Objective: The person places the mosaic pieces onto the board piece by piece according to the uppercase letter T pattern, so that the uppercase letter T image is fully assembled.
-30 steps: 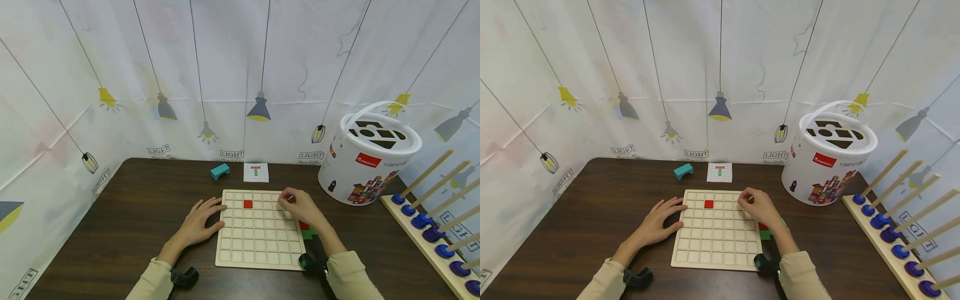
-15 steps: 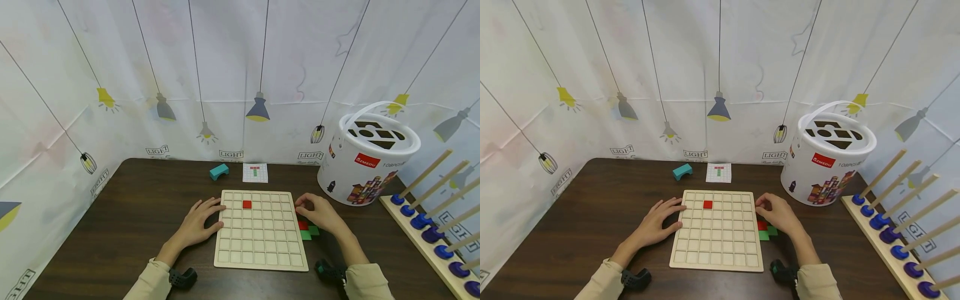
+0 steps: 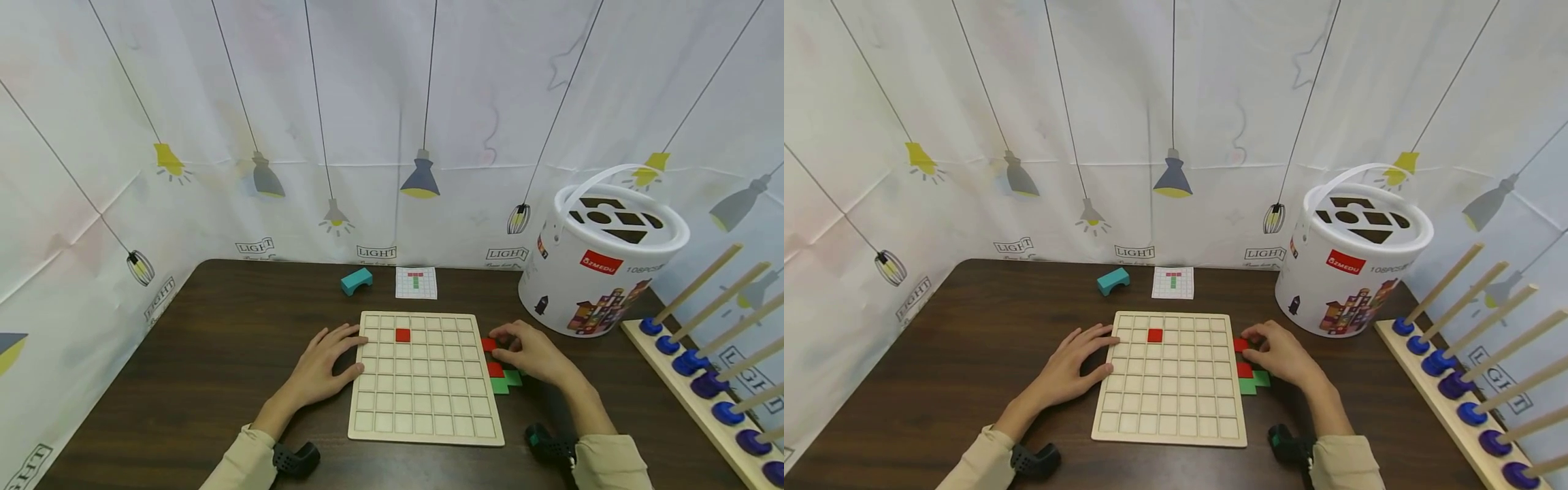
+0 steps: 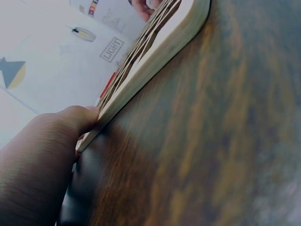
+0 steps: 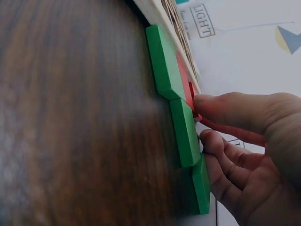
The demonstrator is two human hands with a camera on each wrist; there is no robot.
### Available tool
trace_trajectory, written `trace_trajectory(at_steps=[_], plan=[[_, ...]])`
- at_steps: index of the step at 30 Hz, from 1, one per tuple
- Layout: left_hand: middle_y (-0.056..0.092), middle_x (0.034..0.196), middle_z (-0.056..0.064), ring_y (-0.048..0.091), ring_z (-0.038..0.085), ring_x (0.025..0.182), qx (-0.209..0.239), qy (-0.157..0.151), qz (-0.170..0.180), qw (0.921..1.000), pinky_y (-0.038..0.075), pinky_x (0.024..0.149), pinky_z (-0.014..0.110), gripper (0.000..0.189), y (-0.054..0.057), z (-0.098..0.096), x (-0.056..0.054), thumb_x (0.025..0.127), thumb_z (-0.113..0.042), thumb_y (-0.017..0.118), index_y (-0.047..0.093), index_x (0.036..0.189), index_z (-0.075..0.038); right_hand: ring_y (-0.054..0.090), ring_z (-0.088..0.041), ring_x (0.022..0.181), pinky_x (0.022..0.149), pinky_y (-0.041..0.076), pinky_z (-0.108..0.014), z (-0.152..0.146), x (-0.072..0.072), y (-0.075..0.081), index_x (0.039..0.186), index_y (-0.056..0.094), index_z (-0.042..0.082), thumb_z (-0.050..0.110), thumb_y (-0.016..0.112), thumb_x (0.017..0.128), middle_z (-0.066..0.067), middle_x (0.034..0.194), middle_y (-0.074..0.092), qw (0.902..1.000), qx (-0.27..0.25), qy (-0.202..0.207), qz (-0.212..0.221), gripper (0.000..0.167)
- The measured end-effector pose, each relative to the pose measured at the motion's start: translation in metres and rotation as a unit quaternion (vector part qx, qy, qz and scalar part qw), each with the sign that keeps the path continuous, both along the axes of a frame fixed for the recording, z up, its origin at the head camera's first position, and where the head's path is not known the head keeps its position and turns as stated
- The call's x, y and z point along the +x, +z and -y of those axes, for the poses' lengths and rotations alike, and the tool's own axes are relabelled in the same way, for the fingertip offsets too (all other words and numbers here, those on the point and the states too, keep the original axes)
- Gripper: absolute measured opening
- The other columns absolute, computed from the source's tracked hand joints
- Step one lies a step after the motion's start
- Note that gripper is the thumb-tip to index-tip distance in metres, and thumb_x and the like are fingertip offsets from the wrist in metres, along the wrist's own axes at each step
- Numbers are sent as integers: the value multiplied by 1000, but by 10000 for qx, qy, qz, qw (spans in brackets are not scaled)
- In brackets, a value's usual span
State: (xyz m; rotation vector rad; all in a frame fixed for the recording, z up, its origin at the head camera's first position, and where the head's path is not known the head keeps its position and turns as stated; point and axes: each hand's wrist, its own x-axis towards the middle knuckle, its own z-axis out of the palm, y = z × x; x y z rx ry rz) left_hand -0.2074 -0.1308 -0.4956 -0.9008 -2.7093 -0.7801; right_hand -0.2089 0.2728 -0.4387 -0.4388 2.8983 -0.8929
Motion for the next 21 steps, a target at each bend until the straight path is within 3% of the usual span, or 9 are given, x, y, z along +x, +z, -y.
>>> trace_trajectory(at_steps=[9,15,21], plan=[[43,147,4,35,28,140,38,-14,33,10000,20,115,57,47,0,0,0,93,-46,55,53,135,-25,55,-15,79,67,46,-28,1,0,-2,109,62,7,16,69,86,-10,102,58,9999,-78,-109,-63,26],[43,147,4,35,28,140,27,-15,43,10000,20,115,57,47,0,-1,0,92,-46,55,53,135,-25,56,-15,77,63,47,-24,-1,-3,-5,104,59,7,15,67,88,-8,94,60,9982,-527,-288,83,20],[44,147,5,36,28,139,79,-8,38,10000,21,114,58,46,0,-1,0,92,-45,56,54,134,-25,59,-17,84,69,51,-24,-4,-5,-9,103,59,7,17,64,90,-8,94,63,9937,-1006,-479,100,17]])
